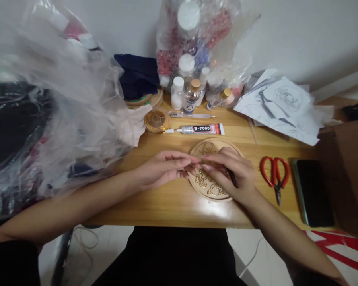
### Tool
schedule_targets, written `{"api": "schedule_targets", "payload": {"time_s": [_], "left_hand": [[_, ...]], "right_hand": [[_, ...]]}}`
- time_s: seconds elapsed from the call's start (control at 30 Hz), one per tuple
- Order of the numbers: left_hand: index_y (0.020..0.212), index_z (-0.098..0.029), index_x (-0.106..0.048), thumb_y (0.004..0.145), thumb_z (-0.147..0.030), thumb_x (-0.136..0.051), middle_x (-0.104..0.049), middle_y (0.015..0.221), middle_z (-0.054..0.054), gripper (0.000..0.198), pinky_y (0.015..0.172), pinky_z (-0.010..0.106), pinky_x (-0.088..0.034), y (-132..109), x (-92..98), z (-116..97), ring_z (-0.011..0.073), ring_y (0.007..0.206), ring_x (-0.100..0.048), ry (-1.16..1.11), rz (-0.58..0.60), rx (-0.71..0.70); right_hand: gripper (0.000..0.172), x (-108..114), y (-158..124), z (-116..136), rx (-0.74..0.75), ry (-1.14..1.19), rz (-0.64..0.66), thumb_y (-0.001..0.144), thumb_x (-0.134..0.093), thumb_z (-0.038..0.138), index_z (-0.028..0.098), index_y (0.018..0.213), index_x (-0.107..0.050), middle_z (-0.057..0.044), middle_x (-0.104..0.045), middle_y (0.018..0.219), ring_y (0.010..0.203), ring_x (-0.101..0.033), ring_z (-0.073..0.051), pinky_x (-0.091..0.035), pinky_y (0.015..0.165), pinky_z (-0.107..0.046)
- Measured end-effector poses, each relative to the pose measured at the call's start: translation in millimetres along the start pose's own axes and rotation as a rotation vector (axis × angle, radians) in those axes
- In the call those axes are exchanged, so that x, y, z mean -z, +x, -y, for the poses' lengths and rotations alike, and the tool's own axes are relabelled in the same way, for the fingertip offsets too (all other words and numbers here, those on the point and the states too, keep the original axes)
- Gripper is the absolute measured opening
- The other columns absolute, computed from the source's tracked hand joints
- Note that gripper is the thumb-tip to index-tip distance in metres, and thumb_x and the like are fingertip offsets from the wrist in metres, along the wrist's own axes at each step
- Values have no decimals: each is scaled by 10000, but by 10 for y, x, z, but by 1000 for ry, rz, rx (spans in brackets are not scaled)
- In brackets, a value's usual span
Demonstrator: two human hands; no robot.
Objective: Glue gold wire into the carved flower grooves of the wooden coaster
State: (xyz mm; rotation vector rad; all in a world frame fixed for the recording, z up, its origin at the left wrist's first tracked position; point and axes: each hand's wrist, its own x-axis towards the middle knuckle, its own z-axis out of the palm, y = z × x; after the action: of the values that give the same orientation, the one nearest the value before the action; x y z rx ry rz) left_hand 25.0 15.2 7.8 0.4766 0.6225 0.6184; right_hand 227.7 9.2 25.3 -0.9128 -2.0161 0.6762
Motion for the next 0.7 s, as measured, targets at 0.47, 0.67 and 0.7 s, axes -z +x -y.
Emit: {"api": "schedule_targets", "payload": {"time_s": [0.47, 0.67, 0.7], "left_hand": [[889, -175, -736, 681, -294, -797, -706, 809, 42, 247, 711, 226, -422, -3, 12, 29, 108, 784, -617, 40, 55, 20], [871, -180, -736, 680, -309, -789, -700, 759, 23, 236, 689, 217, -424, -8, -14, 20, 91, 721, -612, 136, 11, -8], [864, -180, -737, 677, -309, -790, -700, 764, 23, 233, 693, 223, -426, -10, -19, 20, 95, 724, -612, 147, 5, -20]], "right_hand": [[170, -36, -46, -3, 208, -237, -40, 754, -641, 70, 173, 890, -631, -13, -583, 629, 564, -495, -125, -357, 536, -288], [83, -34, -29, -23, 130, -178, 67, 808, -580, 112, 171, 865, -577, -34, -594, 678, 611, -508, -143, -401, 571, -291], [72, -30, -26, -25, 125, -176, 75, 817, -570, 117, 171, 864, -573, -34, -591, 682, 611, -506, -142, -404, 574, -288]]}}
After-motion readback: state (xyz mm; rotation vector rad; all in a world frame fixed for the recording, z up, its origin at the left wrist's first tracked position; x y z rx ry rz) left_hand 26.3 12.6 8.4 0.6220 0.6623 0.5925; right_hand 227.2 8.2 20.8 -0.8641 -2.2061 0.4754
